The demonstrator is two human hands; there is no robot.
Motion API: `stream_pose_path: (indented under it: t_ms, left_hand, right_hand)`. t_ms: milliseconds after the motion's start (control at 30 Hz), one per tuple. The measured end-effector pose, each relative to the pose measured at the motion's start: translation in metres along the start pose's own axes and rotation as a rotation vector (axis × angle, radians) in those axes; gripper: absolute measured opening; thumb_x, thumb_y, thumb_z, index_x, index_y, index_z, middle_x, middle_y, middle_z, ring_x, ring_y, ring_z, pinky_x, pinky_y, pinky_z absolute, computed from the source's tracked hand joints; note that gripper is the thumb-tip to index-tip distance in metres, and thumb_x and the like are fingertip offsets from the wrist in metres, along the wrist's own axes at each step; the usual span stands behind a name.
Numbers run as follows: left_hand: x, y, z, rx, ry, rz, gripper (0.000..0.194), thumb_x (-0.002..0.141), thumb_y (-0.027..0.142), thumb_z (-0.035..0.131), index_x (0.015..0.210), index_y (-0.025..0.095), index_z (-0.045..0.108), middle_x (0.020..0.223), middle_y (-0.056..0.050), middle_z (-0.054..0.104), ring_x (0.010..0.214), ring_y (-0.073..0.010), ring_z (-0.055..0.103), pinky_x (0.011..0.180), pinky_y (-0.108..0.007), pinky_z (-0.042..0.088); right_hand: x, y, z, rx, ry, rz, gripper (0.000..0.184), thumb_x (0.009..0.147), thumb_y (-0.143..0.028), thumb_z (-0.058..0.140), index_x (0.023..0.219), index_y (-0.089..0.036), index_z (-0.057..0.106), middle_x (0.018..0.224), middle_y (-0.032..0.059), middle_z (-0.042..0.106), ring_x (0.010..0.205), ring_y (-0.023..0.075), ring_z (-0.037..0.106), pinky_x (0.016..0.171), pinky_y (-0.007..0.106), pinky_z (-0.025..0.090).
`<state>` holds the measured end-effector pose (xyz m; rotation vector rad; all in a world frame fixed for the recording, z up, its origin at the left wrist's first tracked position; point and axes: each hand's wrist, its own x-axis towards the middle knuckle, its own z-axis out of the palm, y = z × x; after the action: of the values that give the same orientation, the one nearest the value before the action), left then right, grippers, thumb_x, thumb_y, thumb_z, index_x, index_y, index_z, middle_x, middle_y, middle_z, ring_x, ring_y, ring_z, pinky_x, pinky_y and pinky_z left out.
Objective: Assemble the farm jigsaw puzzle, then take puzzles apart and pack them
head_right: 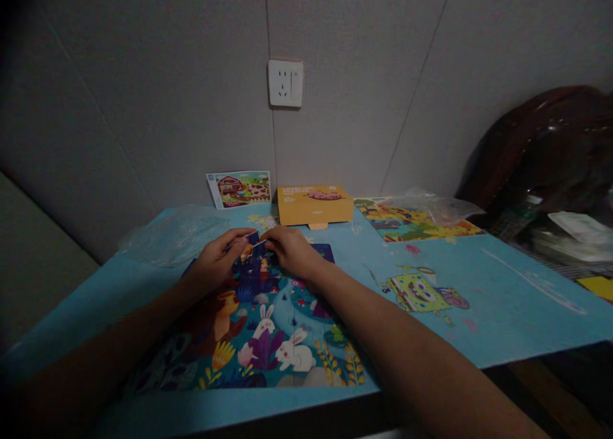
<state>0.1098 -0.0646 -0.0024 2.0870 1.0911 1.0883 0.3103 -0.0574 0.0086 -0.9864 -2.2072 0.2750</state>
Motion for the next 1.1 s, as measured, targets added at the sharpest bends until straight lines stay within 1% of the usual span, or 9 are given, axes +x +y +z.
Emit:
stream_pose_path:
  t_ms: [167,233,300,400,467,600,867,1000,1100]
  left_hand:
    - [-0.001,0.005,-0.001,0.145,-0.044,0.003,0.043,0.081,0.026,0.056,0.123,0.017,0.056,0.119,-0.007,0.066,0.109,-0.0239,0.061,0.098,-0.037,0.045]
    - [0.0,0.004,-0.002,0.181,0.014,-0.028,0.037,0.082,0.025,0.054,0.117,0.017,0.06,0.115,-0.007,0.067,0.106,-0.0243,0.061,0.096,-0.038,0.045]
    - [0.0,0.003,-0.004,0.189,0.07,-0.055,0.036,0.081,0.024,0.054,0.116,0.017,0.06,0.112,-0.007,0.067,0.102,-0.0239,0.063,0.093,-0.038,0.047]
    - [0.0,0.002,-0.006,0.188,0.109,-0.055,0.037,0.08,0.023,0.053,0.117,0.018,0.059,0.113,-0.006,0.066,0.102,-0.0229,0.062,0.092,-0.036,0.047]
    - [0.0,0.003,-0.006,0.187,0.053,-0.037,0.038,0.08,0.022,0.053,0.117,0.018,0.058,0.114,-0.006,0.066,0.103,-0.0225,0.062,0.093,-0.035,0.047]
    - [-0.001,0.004,-0.004,0.201,-0.128,-0.009,0.034,0.081,0.021,0.051,0.113,0.02,0.06,0.109,-0.005,0.069,0.101,-0.0235,0.063,0.091,-0.037,0.047]
    - [0.001,0.004,-0.001,-0.027,0.012,-0.04,0.033,0.087,0.032,0.047,0.114,0.015,0.059,0.111,-0.007,0.067,0.101,-0.0223,0.062,0.092,-0.036,0.048]
    - [-0.001,0.011,0.001,-0.064,-0.098,0.021,0.033,0.085,0.033,0.053,0.113,0.016,0.059,0.112,-0.006,0.067,0.104,-0.0208,0.061,0.093,-0.031,0.047]
    - [-0.002,0.011,0.0,0.007,-0.064,0.027,0.029,0.085,0.031,0.054,0.109,0.017,0.06,0.107,-0.005,0.067,0.102,-0.0205,0.061,0.092,-0.031,0.046]
  right_hand:
    - [-0.002,0.003,-0.001,0.017,0.015,0.065,0.049,0.075,0.0,0.056,0.12,-0.017,0.053,0.095,0.0057,0.064,0.084,0.0167,0.057,0.074,0.028,0.042]
    - [-0.002,0.005,-0.006,-0.046,-0.022,0.099,0.042,0.075,-0.003,0.06,0.115,-0.017,0.058,0.088,0.0048,0.065,0.079,0.0171,0.057,0.072,0.028,0.041]
    - [-0.001,0.006,-0.012,-0.117,-0.021,0.115,0.022,0.077,-0.01,0.065,0.098,-0.017,0.065,0.084,0.0055,0.066,0.079,0.0181,0.057,0.071,0.029,0.04]
    - [0.001,0.003,-0.017,-0.132,0.099,0.116,0.008,0.08,-0.018,0.066,0.088,-0.018,0.068,0.086,0.0059,0.068,0.082,0.0179,0.058,0.074,0.029,0.04]
    - [0.001,-0.001,-0.016,-0.093,0.088,0.1,0.008,0.081,-0.019,0.066,0.089,-0.018,0.068,0.086,0.0047,0.069,0.079,0.0162,0.058,0.072,0.027,0.04]
    - [0.0,-0.005,-0.011,-0.035,-0.107,0.077,0.009,0.081,-0.017,0.065,0.09,-0.017,0.067,0.077,0.0016,0.068,0.067,0.0127,0.056,0.064,0.024,0.038]
    - [-0.001,-0.013,-0.011,0.075,0.106,0.106,0.016,0.083,-0.027,0.064,0.097,-0.017,0.063,0.081,0.0021,0.067,0.066,0.012,0.056,0.063,0.024,0.04]
    - [-0.001,-0.021,-0.005,0.142,0.077,0.123,0.016,0.084,-0.024,0.062,0.098,-0.018,0.06,0.077,0.0007,0.064,0.069,0.0127,0.058,0.065,0.024,0.042]
    - [-0.004,-0.022,-0.004,0.098,0.013,0.137,0.036,0.081,-0.034,0.066,0.11,-0.017,0.055,0.087,0.0036,0.063,0.073,0.0148,0.058,0.065,0.026,0.044]
